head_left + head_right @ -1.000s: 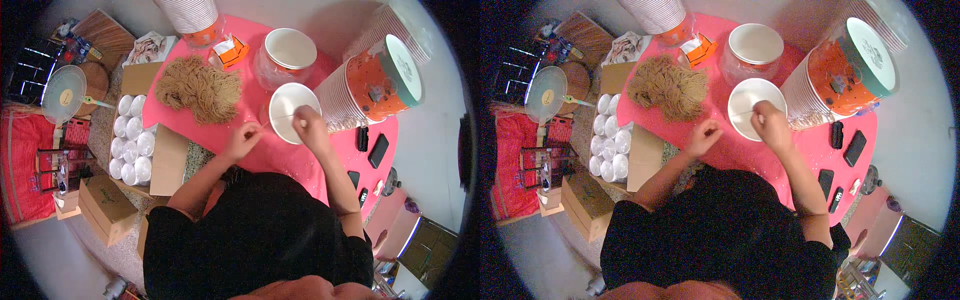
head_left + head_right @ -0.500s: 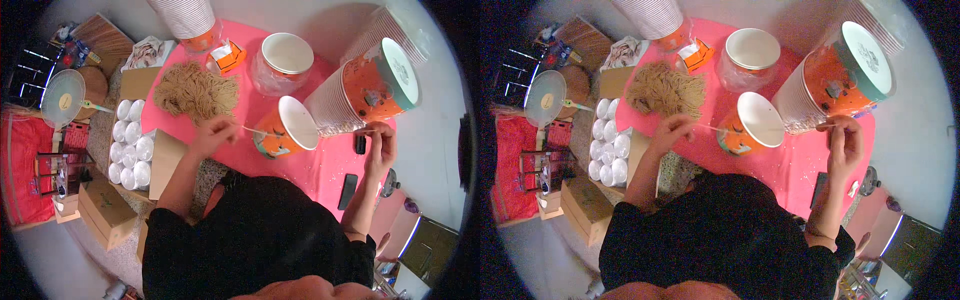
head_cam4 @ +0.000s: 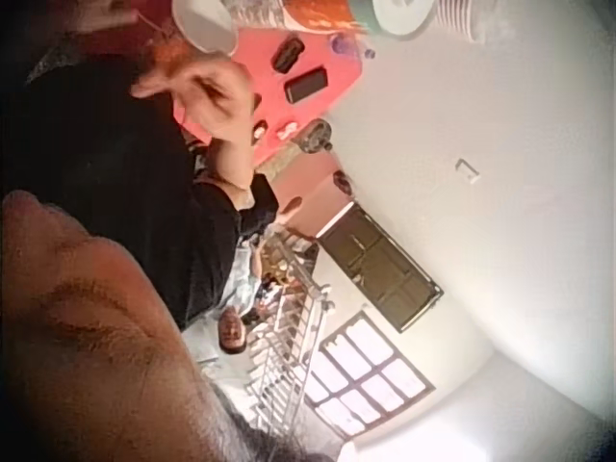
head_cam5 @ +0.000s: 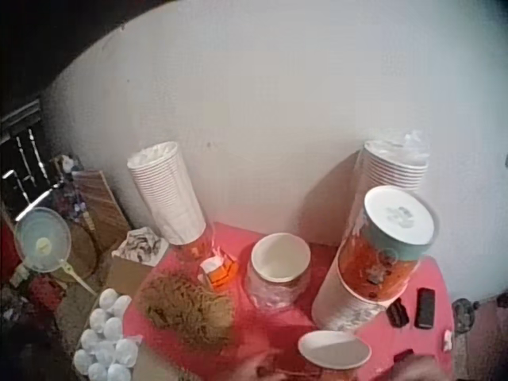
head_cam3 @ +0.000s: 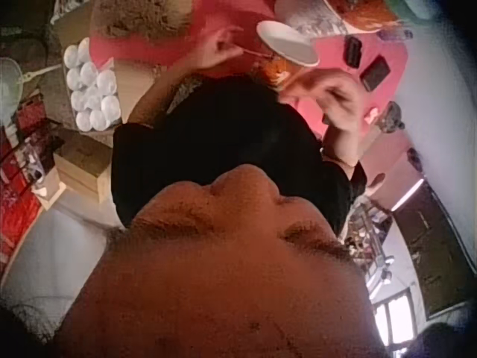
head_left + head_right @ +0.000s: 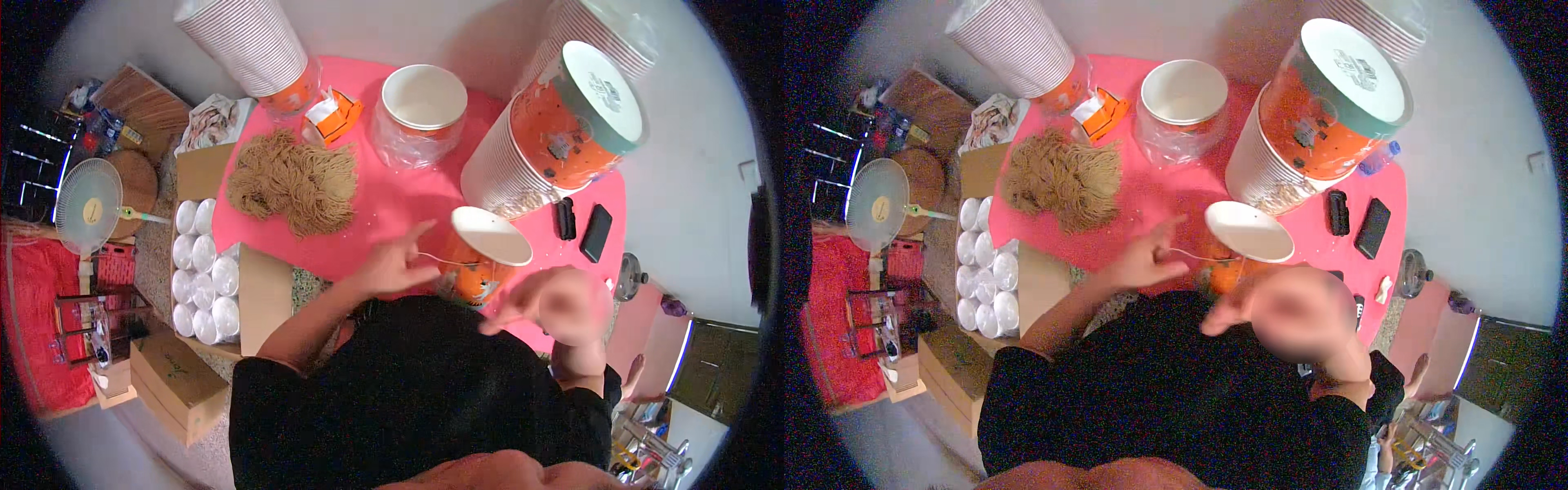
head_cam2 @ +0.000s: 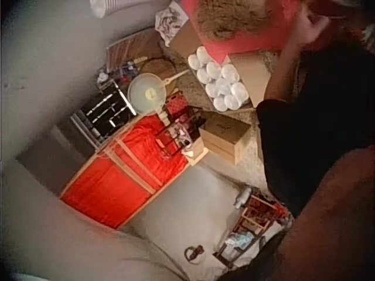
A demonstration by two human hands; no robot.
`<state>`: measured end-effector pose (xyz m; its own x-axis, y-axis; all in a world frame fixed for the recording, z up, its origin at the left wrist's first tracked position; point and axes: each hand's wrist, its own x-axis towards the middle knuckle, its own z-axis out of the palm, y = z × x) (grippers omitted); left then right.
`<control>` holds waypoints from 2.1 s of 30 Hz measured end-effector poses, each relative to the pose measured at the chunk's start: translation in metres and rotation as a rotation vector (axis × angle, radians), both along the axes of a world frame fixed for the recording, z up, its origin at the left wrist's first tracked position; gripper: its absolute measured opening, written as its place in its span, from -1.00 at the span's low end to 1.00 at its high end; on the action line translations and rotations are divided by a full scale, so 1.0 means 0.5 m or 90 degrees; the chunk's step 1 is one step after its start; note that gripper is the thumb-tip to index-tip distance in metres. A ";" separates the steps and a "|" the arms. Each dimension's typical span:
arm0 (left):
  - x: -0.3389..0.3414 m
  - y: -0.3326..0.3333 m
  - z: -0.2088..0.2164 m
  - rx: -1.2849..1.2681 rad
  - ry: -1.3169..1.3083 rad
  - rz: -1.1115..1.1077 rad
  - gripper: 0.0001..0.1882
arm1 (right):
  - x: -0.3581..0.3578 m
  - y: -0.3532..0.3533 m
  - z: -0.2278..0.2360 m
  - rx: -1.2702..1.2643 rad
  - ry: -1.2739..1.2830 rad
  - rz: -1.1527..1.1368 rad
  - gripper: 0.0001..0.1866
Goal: Bundling paper buckets with rubber bands and placing them into plastic bags for shipment.
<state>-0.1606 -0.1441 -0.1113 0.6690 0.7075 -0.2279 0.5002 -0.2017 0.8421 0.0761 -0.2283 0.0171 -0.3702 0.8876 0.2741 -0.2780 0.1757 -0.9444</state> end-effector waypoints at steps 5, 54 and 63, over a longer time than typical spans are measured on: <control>0.097 -0.014 -0.004 0.065 -0.028 -0.196 -0.11 | -0.064 0.047 0.026 -0.017 0.089 0.121 -0.96; -0.041 0.048 -0.042 -0.042 -0.249 0.355 -0.81 | -0.029 0.106 -0.242 0.047 -0.647 0.011 -0.89; -0.023 0.055 -0.049 -0.516 -0.413 0.228 -0.83 | -0.039 0.085 -0.214 0.158 -0.642 0.007 -0.89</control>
<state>-0.1722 -0.1165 -0.1360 0.6154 0.6838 -0.3921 -0.1672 0.5994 0.7828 0.0565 -0.1860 -0.0899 -0.5360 0.8442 0.0071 0.6186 0.3984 -0.6772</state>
